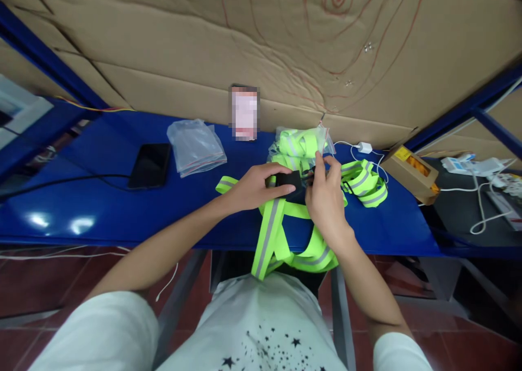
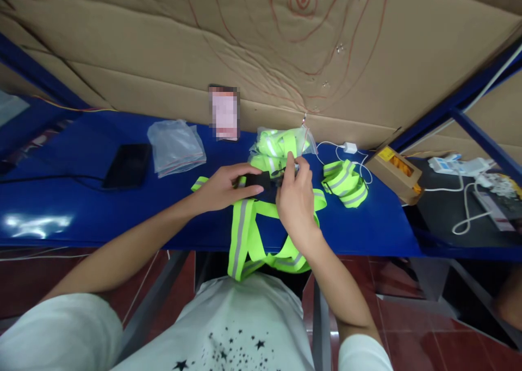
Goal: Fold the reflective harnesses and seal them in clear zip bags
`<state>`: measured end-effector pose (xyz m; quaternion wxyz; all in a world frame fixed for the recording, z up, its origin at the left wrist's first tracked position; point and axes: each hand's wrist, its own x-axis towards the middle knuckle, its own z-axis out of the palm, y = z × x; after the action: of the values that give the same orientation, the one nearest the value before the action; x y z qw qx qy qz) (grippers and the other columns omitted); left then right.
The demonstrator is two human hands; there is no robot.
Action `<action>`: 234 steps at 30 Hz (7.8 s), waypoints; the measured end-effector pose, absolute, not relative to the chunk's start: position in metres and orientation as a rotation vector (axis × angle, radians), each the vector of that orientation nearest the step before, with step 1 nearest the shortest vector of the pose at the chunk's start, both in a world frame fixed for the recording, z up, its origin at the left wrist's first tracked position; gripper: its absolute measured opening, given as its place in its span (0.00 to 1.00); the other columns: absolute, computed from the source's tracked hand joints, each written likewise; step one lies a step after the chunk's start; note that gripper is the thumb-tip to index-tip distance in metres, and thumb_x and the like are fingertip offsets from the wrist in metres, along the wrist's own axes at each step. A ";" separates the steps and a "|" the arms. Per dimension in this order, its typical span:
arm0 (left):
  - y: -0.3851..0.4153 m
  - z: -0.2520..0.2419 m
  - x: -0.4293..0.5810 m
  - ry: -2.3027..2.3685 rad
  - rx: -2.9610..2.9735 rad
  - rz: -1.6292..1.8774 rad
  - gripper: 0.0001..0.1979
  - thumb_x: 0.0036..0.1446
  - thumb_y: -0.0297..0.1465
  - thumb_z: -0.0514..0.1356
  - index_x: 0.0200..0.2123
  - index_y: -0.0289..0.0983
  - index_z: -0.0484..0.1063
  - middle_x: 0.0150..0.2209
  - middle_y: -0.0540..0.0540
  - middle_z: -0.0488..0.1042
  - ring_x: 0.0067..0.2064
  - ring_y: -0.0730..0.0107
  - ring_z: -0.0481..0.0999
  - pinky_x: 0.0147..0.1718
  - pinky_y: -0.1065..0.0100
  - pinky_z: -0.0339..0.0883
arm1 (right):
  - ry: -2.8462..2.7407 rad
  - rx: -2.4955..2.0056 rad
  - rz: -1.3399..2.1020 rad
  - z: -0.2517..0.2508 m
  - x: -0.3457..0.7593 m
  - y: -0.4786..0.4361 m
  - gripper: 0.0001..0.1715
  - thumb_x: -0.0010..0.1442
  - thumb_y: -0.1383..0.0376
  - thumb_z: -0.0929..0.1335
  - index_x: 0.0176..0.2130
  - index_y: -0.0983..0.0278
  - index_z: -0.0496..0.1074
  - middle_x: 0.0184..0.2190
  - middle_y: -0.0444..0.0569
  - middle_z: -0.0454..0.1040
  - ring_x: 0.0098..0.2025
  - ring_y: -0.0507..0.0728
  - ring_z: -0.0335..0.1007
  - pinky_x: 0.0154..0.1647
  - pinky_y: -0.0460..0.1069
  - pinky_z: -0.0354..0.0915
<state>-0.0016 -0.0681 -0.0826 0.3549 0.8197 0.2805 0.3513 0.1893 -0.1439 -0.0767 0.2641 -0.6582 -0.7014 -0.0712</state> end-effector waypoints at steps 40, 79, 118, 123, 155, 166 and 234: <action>-0.045 -0.083 0.009 0.747 1.600 0.719 0.19 0.61 0.45 0.64 0.37 0.33 0.80 0.38 0.42 0.82 0.44 0.57 0.80 0.46 0.62 0.73 | -1.560 -1.158 1.291 -0.066 0.217 -0.076 0.21 0.59 0.46 0.74 0.35 0.62 0.79 0.34 0.47 0.80 0.42 0.58 0.77 0.55 0.56 0.71; -0.073 -0.104 0.010 0.416 1.038 0.546 0.19 0.52 0.34 0.74 0.47 0.36 0.79 0.44 0.38 0.83 0.48 0.51 0.83 0.48 0.54 0.77 | -1.966 -1.495 0.736 -0.021 0.193 -0.062 0.27 0.62 0.43 0.71 0.30 0.63 0.77 0.22 0.41 0.68 0.25 0.51 0.60 0.29 0.48 0.56; -0.069 -0.098 -0.002 0.262 1.231 0.390 0.23 0.62 0.45 0.66 0.51 0.33 0.79 0.49 0.34 0.82 0.47 0.54 0.84 0.47 0.56 0.80 | -2.310 -1.287 0.798 -0.025 0.193 -0.067 0.24 0.71 0.48 0.64 0.47 0.60 0.79 0.43 0.50 0.81 0.45 0.60 0.76 0.45 0.52 0.67; -0.066 -0.096 -0.004 0.242 1.321 0.418 0.19 0.63 0.43 0.66 0.46 0.33 0.82 0.47 0.35 0.83 0.51 0.52 0.82 0.56 0.54 0.75 | -2.514 -1.336 0.755 -0.025 0.185 -0.079 0.32 0.64 0.44 0.69 0.57 0.62 0.75 0.41 0.53 0.81 0.45 0.65 0.78 0.45 0.54 0.66; -0.061 -0.099 -0.002 0.214 1.315 0.395 0.16 0.62 0.35 0.68 0.50 0.33 0.80 0.52 0.36 0.81 0.55 0.55 0.80 0.57 0.58 0.73 | -2.518 -1.324 0.813 -0.024 0.188 -0.076 0.28 0.62 0.45 0.71 0.53 0.60 0.77 0.42 0.50 0.82 0.43 0.62 0.79 0.41 0.52 0.68; -0.063 -0.111 0.004 0.310 0.971 0.297 0.19 0.54 0.29 0.73 0.49 0.33 0.80 0.40 0.40 0.84 0.44 0.61 0.83 0.46 0.64 0.75 | -2.001 -1.481 1.050 -0.029 0.196 -0.055 0.27 0.58 0.43 0.73 0.32 0.64 0.79 0.28 0.46 0.78 0.31 0.56 0.72 0.31 0.49 0.63; -0.060 -0.103 0.004 0.501 1.104 0.610 0.26 0.44 0.30 0.77 0.48 0.34 0.78 0.43 0.43 0.82 0.42 0.61 0.81 0.45 0.60 0.76 | -1.776 -1.389 1.095 -0.044 0.196 -0.044 0.22 0.61 0.44 0.70 0.35 0.60 0.73 0.37 0.46 0.76 0.43 0.58 0.74 0.45 0.52 0.69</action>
<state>0.0040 -0.0598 -0.1030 0.7784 0.5107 0.2315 0.2823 0.1957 -0.0436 -0.0439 0.3124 -0.5264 -0.6731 0.4150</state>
